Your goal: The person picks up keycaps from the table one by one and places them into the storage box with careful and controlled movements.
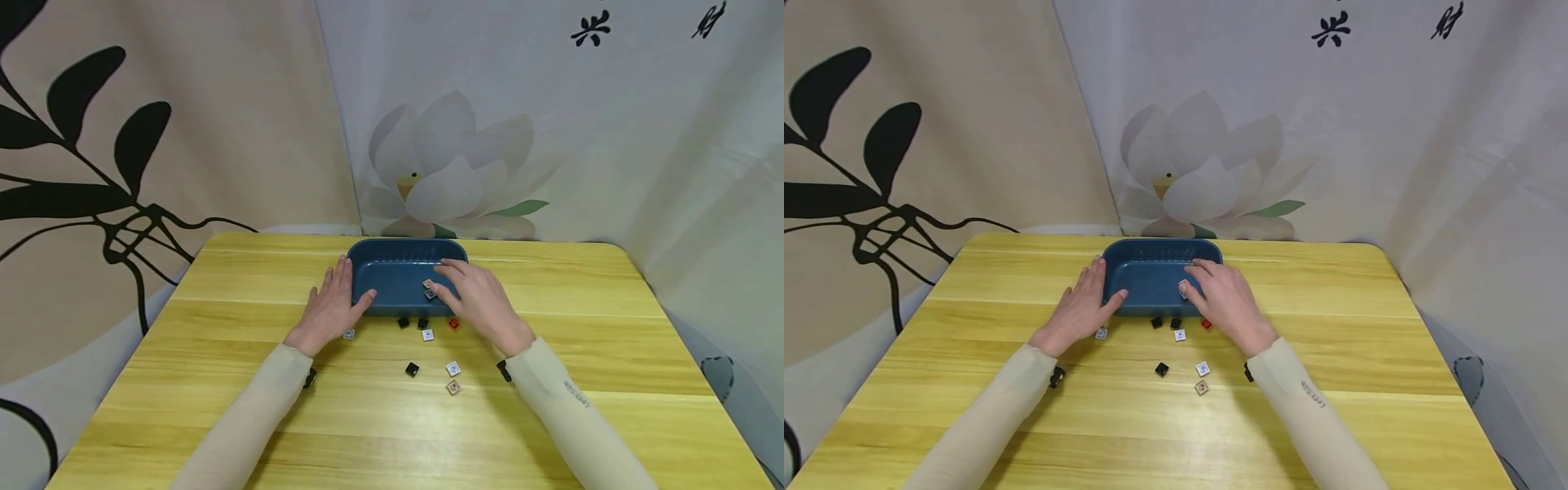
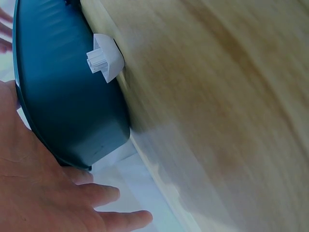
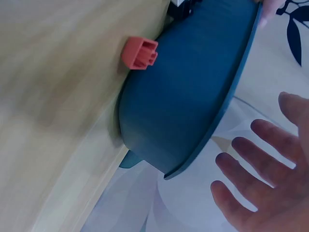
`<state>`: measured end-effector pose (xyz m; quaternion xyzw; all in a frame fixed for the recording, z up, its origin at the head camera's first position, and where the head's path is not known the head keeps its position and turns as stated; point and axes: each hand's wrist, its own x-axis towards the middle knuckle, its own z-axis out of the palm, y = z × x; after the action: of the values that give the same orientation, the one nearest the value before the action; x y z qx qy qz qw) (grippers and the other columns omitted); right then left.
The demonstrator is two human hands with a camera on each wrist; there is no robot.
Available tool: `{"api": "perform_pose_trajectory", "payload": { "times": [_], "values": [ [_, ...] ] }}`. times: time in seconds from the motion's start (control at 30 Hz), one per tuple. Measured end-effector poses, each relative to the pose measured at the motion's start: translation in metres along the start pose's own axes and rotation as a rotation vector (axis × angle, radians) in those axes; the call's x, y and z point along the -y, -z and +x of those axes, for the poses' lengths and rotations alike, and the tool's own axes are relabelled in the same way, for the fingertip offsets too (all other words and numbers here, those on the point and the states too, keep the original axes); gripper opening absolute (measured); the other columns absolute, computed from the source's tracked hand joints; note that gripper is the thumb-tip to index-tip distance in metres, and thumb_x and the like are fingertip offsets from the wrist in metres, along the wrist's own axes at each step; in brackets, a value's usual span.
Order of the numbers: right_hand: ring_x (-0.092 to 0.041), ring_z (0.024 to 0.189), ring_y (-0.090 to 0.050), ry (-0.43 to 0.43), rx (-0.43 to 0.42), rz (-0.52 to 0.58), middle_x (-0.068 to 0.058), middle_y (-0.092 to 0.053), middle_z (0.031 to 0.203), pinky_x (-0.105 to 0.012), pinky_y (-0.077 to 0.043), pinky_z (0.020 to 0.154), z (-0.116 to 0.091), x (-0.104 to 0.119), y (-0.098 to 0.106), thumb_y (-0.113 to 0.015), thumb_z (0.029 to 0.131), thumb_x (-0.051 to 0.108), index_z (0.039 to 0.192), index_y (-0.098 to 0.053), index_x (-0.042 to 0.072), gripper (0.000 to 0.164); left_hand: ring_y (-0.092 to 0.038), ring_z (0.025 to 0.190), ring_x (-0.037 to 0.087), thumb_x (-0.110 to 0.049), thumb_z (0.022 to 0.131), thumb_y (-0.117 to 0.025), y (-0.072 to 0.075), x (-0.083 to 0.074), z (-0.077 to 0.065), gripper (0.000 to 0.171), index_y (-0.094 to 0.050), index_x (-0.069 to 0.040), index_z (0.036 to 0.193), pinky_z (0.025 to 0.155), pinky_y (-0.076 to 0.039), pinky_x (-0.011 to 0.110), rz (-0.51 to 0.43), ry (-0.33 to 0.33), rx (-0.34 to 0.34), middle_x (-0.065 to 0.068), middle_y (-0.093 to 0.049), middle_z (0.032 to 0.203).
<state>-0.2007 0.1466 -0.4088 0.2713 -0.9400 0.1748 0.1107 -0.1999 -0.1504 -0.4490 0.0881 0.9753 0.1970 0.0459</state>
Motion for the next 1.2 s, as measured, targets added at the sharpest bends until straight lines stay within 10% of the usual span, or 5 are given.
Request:
{"api": "perform_pose_trajectory", "payload": {
  "times": [0.77, 1.2],
  "values": [
    [-0.033, 0.130, -0.061, 0.276, -0.017, 0.003, -0.018, -0.057, 0.148, -0.053, -0.051, 0.102, -0.054, 0.029, 0.004, -0.074, 0.097, 0.039, 0.139, -0.066, 0.008, 0.053, -0.011, 0.157, 0.044, -0.066, 0.104, -0.038, -0.001, 0.000, 0.001, 0.095, -0.004, -0.002, 0.165, 0.115, -0.018, 0.074, -0.004, -0.002, -0.013, 0.016, -0.002, 0.173],
    [-0.032, 0.150, -0.038, 0.331, 0.308, -0.011, -0.005, -0.036, 0.166, -0.057, -0.036, 0.116, -0.063, 0.050, -0.012, -0.053, 0.105, 0.056, 0.154, -0.052, 0.019, 0.062, -0.008, 0.157, 0.042, -0.069, 0.103, -0.035, 0.000, -0.001, 0.000, 0.097, -0.002, -0.003, 0.166, 0.117, -0.017, 0.073, -0.001, 0.011, 0.000, 0.013, 0.002, 0.173]
  ]
}}
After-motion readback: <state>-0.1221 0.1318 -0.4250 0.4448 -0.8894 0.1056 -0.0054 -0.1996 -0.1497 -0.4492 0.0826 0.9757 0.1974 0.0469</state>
